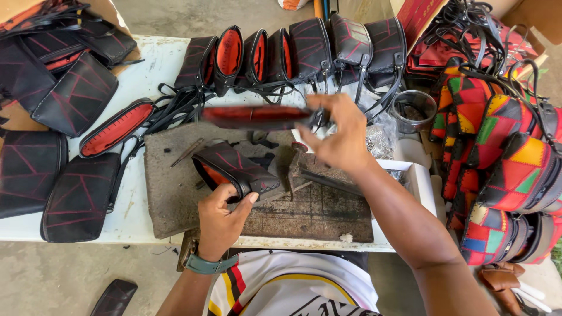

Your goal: The person attaches metal hardware to small leather bags at a workbench. They pick a bag, fit a metal D-ring and strap to its edge, hammer rivets to secure the hardware, mark a spot with a pen, and place the finished bag with a pile of completed bags on the table.

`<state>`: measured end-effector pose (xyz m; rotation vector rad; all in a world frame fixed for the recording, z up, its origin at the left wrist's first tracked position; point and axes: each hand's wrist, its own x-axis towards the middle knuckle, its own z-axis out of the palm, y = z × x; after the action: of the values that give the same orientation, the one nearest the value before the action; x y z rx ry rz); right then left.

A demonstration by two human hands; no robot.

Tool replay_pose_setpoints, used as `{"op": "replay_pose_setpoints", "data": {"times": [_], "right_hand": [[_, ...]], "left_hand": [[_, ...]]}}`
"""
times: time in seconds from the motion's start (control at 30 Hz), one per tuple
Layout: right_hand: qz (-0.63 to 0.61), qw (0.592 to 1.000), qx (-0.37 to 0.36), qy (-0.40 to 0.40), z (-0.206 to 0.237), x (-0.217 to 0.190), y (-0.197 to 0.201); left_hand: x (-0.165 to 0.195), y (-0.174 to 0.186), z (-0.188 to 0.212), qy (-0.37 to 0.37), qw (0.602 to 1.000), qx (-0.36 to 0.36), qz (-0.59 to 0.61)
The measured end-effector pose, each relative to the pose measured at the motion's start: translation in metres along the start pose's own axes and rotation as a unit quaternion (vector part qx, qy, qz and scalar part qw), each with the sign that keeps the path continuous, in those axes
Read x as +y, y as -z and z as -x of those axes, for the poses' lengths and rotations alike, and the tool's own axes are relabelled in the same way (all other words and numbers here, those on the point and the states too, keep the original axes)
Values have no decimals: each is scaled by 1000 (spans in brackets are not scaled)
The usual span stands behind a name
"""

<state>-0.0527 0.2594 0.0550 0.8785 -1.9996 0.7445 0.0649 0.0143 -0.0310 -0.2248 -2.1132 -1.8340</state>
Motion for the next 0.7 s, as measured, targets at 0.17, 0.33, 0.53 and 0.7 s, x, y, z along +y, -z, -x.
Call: {"op": "replay_pose_setpoints", "data": {"times": [0.17,0.33,0.53,0.7], "right_hand": [[-280,812,185,-478,-42,55,-51],[-298,687,277,-602,-76,87,-88],[-318,661,225,-641,-78,92,-99],[-67,858,220,-459,-62,107,-69]], "left_hand": [[1,2,3,1,1000,-4,8],[-3,2,5,77,996,-11,40],[-4,5,3,108,994,-3,5],[10,10,-12,57,993,14,106]]}}
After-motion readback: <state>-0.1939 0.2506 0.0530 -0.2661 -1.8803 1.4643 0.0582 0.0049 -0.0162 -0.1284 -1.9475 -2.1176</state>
